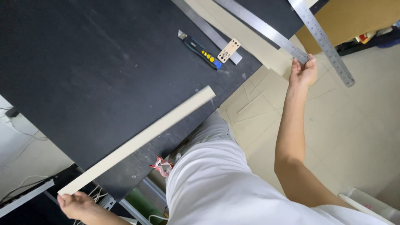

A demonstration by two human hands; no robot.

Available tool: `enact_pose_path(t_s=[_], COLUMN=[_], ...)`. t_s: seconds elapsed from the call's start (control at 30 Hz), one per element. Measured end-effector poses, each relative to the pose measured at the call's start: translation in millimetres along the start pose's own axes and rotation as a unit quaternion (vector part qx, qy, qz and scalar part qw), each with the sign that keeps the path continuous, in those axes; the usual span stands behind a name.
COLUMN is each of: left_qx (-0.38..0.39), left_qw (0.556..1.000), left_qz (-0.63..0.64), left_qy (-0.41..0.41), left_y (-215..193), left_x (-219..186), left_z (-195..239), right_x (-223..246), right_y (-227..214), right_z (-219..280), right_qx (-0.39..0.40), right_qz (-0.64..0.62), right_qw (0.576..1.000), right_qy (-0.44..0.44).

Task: Measuring and cutting strips of material using a ruler and utility knife in a workshop.

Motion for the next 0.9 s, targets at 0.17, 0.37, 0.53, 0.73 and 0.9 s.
enact_pose_path(t_s=[0.17,0.37,0.53,0.73,0.9], left_qx=[0.194,0.023,0.086,0.084,0.141], left_qw=[0.959,0.974,0.98,0.996,0.98], left_qz=[0.006,0.225,0.181,-0.012,-0.138], left_qy=[0.208,-0.029,-0.004,0.011,0.025], left_y=[31,76,107,130,149], left_x=[-48,46,68,90,97], left_z=[156,-22,26,91,132], right_x=[-14,-12,-108,-152,-153], right_y=[40,78,88,111,120], right_z=[-48,95,163,160,153], right_qx=[0.014,0.31,0.493,0.499,0.519], right_qz=[0.086,0.288,0.459,0.537,0.58], right_qw=[0.996,0.651,0.563,0.578,0.571], right_qy=[-0.024,-0.63,-0.479,-0.358,-0.261])
Point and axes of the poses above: each hand's wrist, its own z-axis away from the middle knuckle, its own y-axis out of the palm, x = y × z, the point moved 7 cm from there along -z, towards the middle knuckle, and after that the axes turned 15 degrees about -x, right-handed, at the moved point
